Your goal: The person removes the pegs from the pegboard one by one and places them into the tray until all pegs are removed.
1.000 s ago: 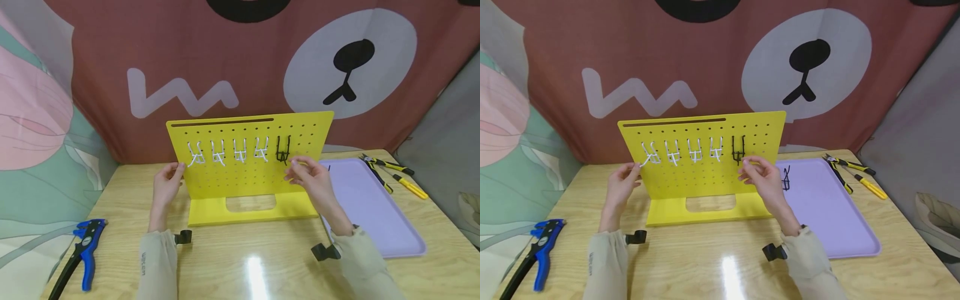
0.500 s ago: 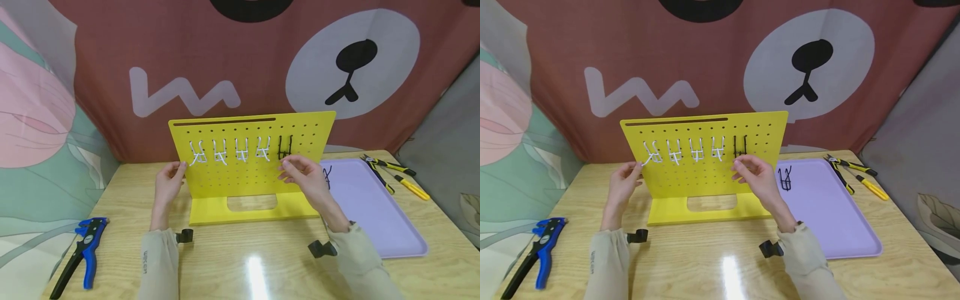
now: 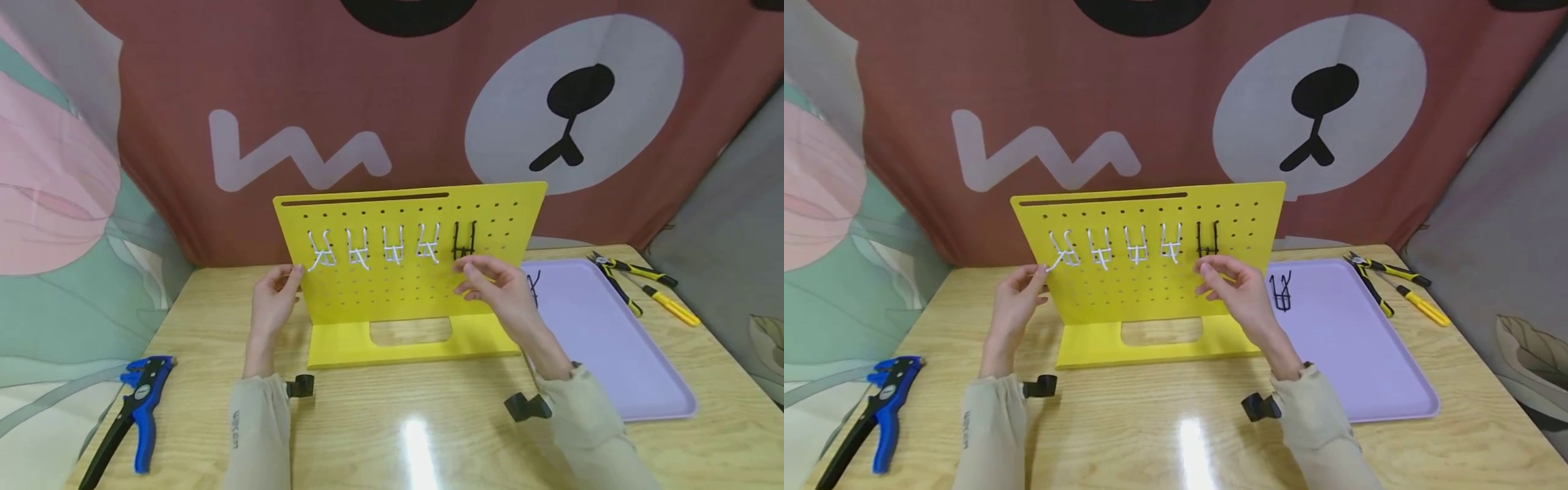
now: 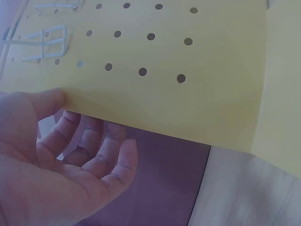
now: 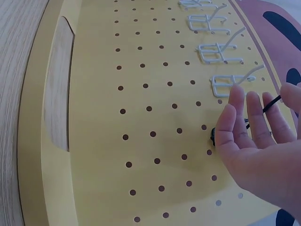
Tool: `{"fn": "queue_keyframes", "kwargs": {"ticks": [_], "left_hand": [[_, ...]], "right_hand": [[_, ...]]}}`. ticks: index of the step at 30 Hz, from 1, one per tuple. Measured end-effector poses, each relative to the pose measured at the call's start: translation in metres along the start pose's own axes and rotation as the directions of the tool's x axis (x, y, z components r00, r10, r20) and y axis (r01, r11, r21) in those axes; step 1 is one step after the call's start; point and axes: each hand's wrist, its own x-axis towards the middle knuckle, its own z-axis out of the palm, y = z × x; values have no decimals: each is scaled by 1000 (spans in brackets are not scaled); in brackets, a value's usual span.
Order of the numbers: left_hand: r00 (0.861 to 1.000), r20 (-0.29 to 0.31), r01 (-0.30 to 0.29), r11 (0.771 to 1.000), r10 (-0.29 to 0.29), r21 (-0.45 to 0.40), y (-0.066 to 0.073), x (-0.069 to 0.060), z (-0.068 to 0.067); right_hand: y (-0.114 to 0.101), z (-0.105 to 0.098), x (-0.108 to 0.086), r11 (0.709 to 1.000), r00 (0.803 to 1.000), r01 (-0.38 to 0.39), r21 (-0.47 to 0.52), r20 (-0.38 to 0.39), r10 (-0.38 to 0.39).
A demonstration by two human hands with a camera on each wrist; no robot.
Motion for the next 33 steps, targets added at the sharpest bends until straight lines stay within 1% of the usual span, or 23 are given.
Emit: {"fn": "queue_keyframes", "kwargs": {"ticks": [5, 9, 16, 20, 25, 33], "left_hand": [[1000, -5, -5, 1000, 5, 0, 1, 0, 0], [1000, -6, 0, 1000, 0, 4, 1, 1, 0], [1000, 11, 14, 1000, -14, 4, 3, 0, -1], [1000, 12, 15, 1000, -15, 6, 3, 0, -1], [1000, 9, 8, 1000, -8, 10, 3, 0, -1], [1000, 17, 9, 1000, -10, 7, 4, -2, -1]], "right_hand": [[-3, -1, 0, 1000, 1000, 13, 1, 11, -13], [-6, -1, 1, 999, 1000, 20, 38, 3, -20], [-8, -1, 0, 993, 1000, -17, 115, 0, 17], [-8, -2, -1, 988, 1000, -19, 154, 10, 17], [-12, -2, -4, 986, 1000, -2, 165, 23, -2], [-18, -9, -9, 987, 999, 39, 158, 11, -41]]}}
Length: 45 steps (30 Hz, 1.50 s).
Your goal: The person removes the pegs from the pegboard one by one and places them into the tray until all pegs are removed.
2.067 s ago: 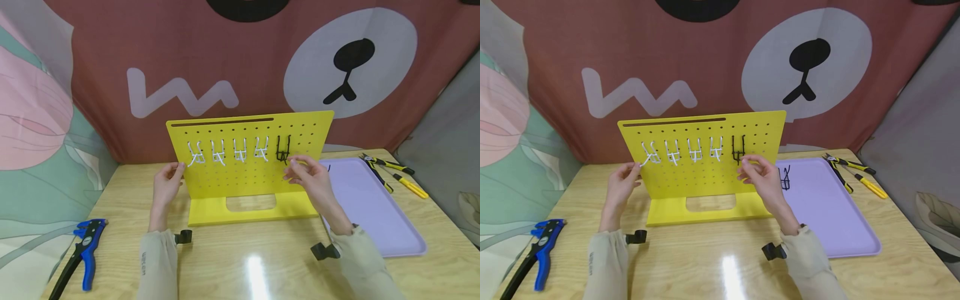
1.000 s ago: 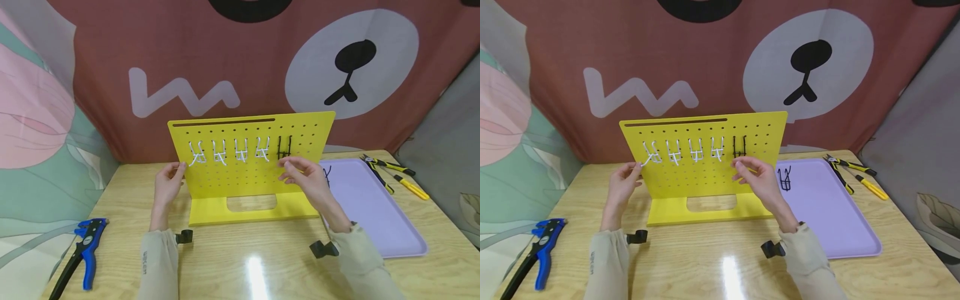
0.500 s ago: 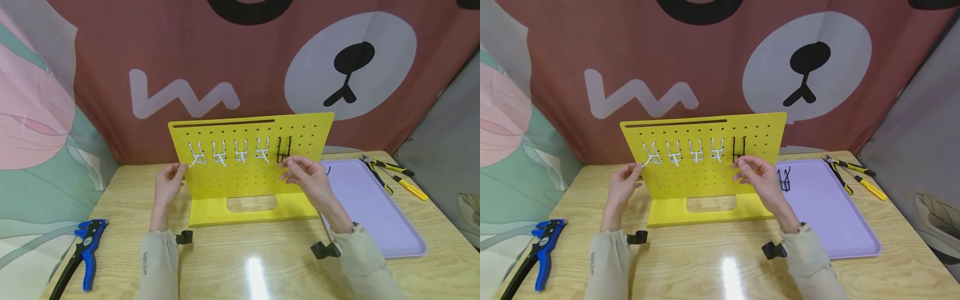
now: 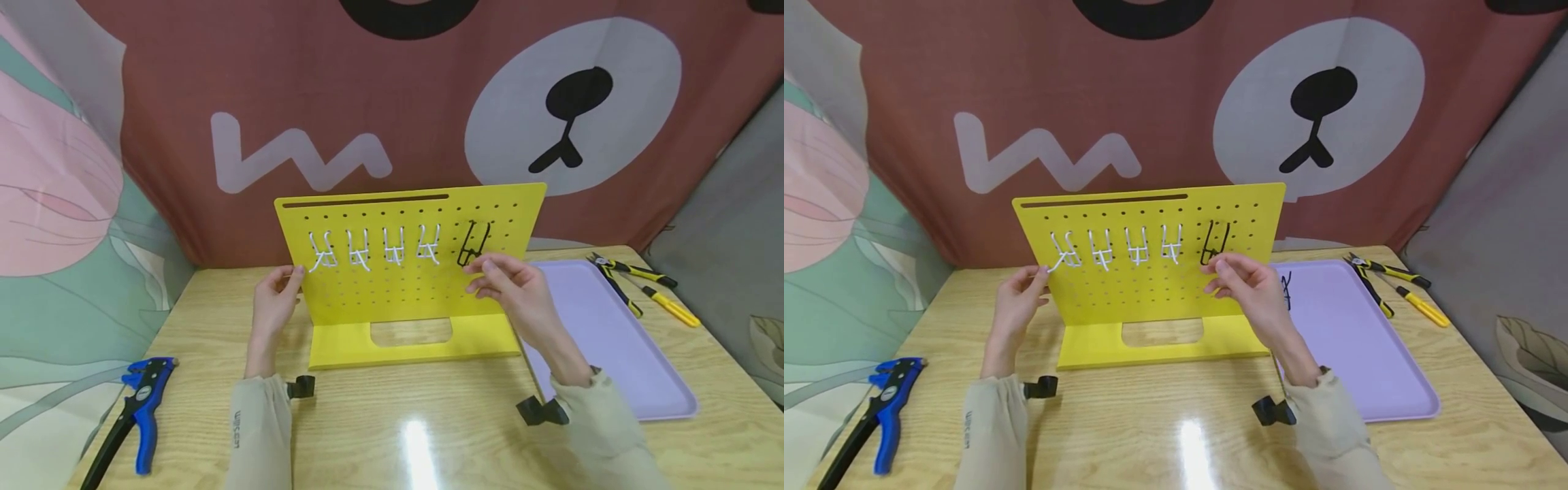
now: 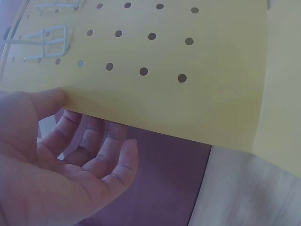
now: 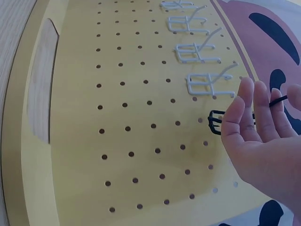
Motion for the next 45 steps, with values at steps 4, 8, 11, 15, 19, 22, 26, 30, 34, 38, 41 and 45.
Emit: {"fn": "queue_keyframes", "kwargs": {"ticks": [4, 8, 11, 15, 19, 22, 26, 30, 34, 38, 41, 45], "left_hand": [[1000, 1, -2, 1000, 2, 0, 0, -1, 0], [1000, 3, -1, 1000, 1, -4, 0, -1, 0], [1000, -2, 0, 1000, 0, -5, 0, -1, 0], [1000, -2, -2, 1000, 2, 2, -1, -1, 0], [1000, 2, 6, 1000, -6, -2, -1, -1, 0], [1000, 4, 15, 1000, -14, -8, -1, -1, 0], [1000, 6, 15, 1000, -15, -3, -1, 0, -1], [1000, 8, 13, 1000, -13, -6, -1, 0, 0], [1000, 13, 0, 1000, 0, -8, -2, 1, 1], [1000, 15, -1, 1000, 1, -8, -2, 0, 1], [1000, 15, 5, 1000, -5, -5, -2, 0, 1], [1000, 13, 3, 1000, -3, 1, -2, 0, 0]], "right_hand": [[-2, -6, -4, 1000, 1000, 0, -9, 19, 0], [-3, -13, -9, 998, 999, -11, -58, 38, 13], [-3, -19, -13, 991, 998, -41, -124, 41, 47], [-2, -26, -20, 982, 995, -87, -167, 26, 93], [-2, -35, -26, 984, 995, -99, -151, 14, 102], [-4, -43, -30, 985, 995, -101, -140, 4, 103], [-8, -58, -33, 990, 994, -107, -91, -14, 106], [-12, -72, -34, 992, 992, -121, -23, -38, 120], [-15, -83, -33, 991, 988, -131, 10, -83, 132], [-18, -91, -33, 990, 985, -139, 15, -102, 140], [-20, -97, -33, 989, 983, -147, 22, -106, 148], [-22, -106, -33, 989, 980, -144, 42, -131, 149]]}}
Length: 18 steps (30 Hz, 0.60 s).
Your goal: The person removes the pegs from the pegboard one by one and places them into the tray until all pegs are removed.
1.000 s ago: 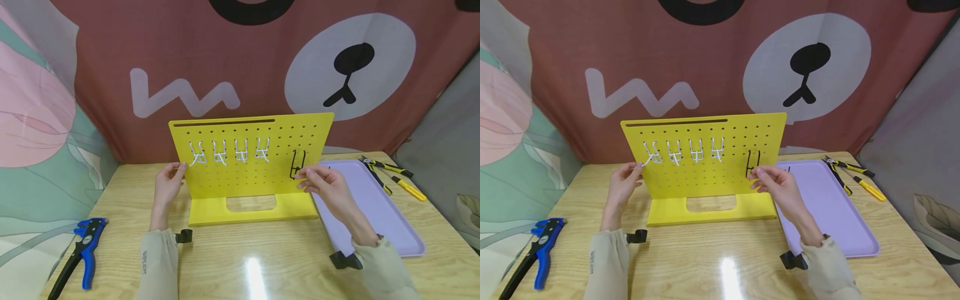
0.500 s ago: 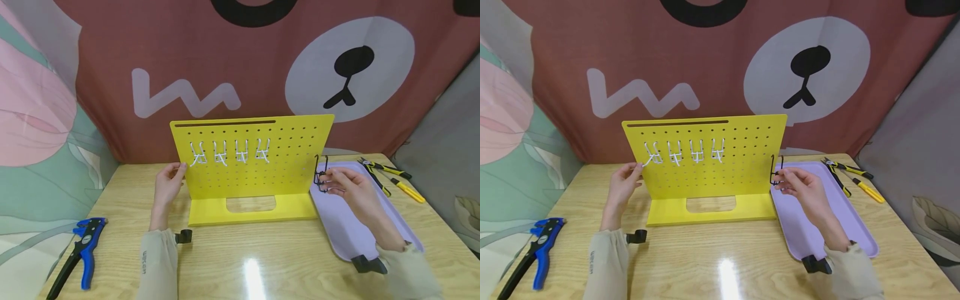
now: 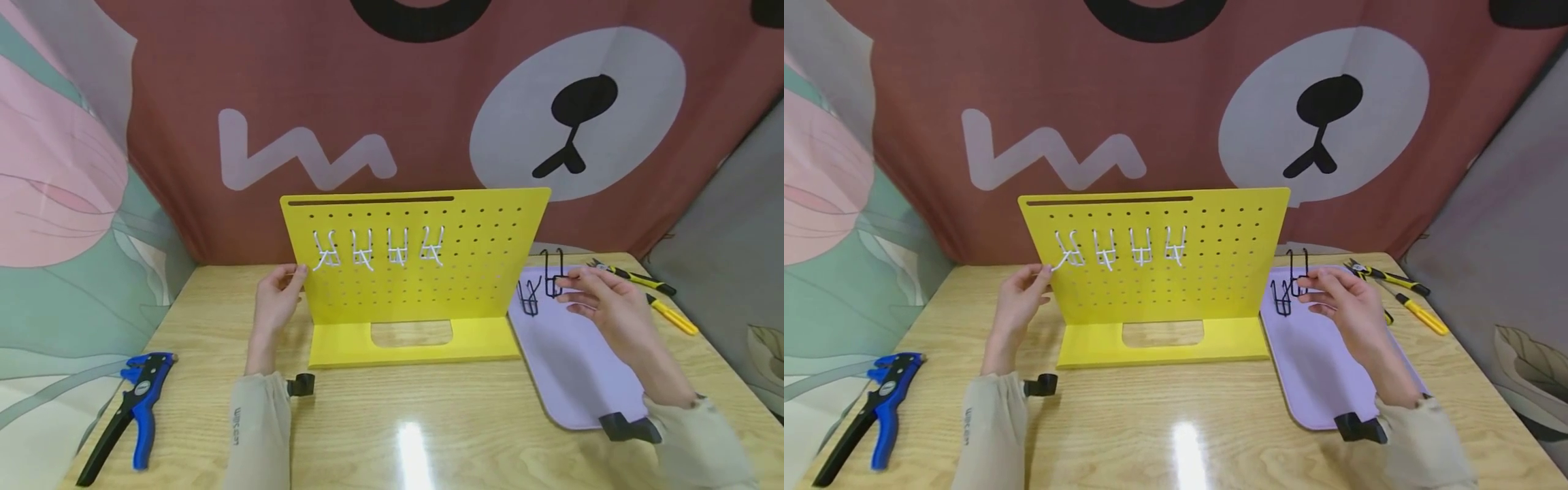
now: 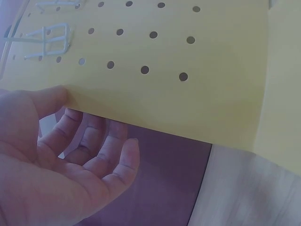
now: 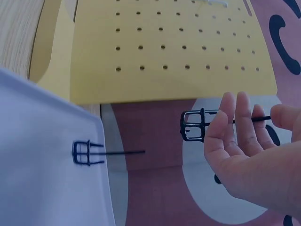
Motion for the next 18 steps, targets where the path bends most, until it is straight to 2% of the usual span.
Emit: {"fn": "queue_keyframes", "kwargs": {"ticks": [5, 10, 18], "left_hand": [[1000, 5, -5, 1000, 5, 5, 0, 0, -1], [1000, 4, -5, 1000, 5, 8, 1, -1, -1], [1000, -3, -9, 1000, 9, 14, 0, 0, 0]], "right_hand": [[1, -14, 3, 1000, 999, -27, -8, -39, 26], [4, -28, 10, 994, 994, -93, -60, -68, 89], [12, -42, 22, 963, 974, -211, -168, -114, 193]]}}
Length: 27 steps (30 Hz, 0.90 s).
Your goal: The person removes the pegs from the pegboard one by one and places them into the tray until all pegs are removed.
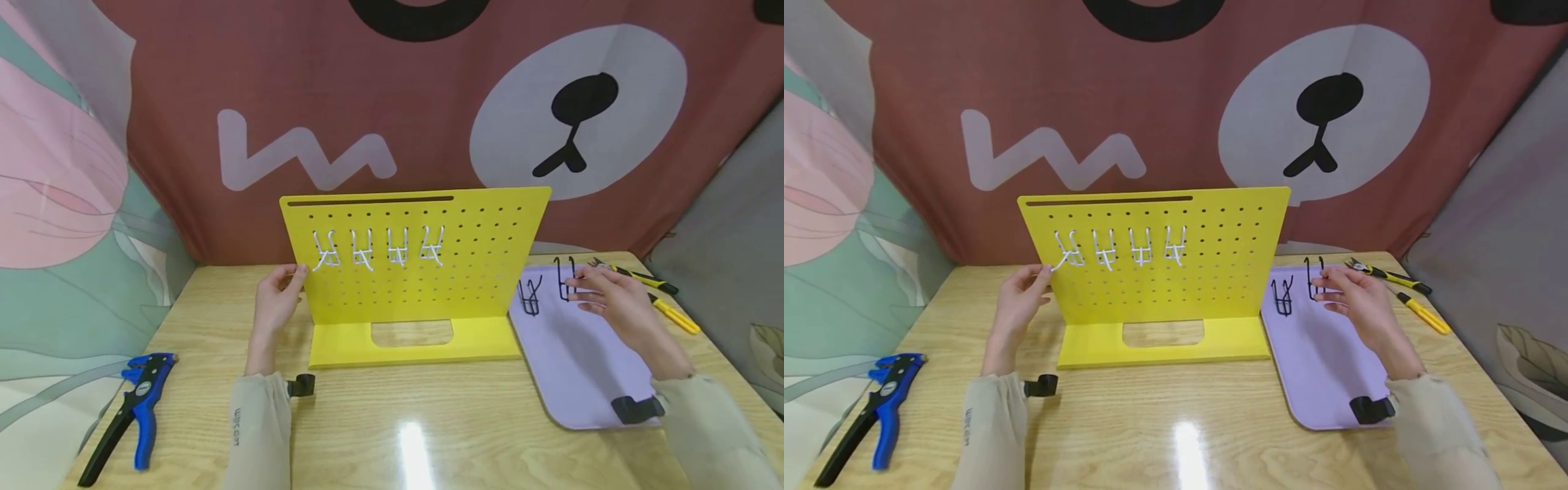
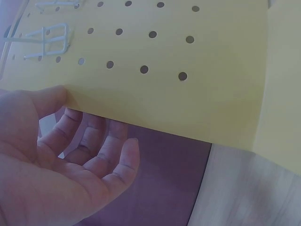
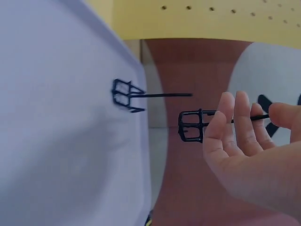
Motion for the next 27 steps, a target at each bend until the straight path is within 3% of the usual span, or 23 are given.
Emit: {"fn": "queue_keyframes", "kwargs": {"ticks": [12, 20, 27], "left_hand": [[1000, 8, -1, 1000, 1, -16, -1, 1, 0], [1000, -3, 2, 1000, -2, -18, -3, 1, 0], [1000, 12, -1, 1000, 2, -26, -4, 2, 0]], "right_hand": [[25, -5, 22, 998, 998, -66, 3, -13, 66], [35, -8, 34, 985, 986, -163, -60, -33, 161], [41, -11, 35, 983, 983, -183, -19, -17, 183]]}}
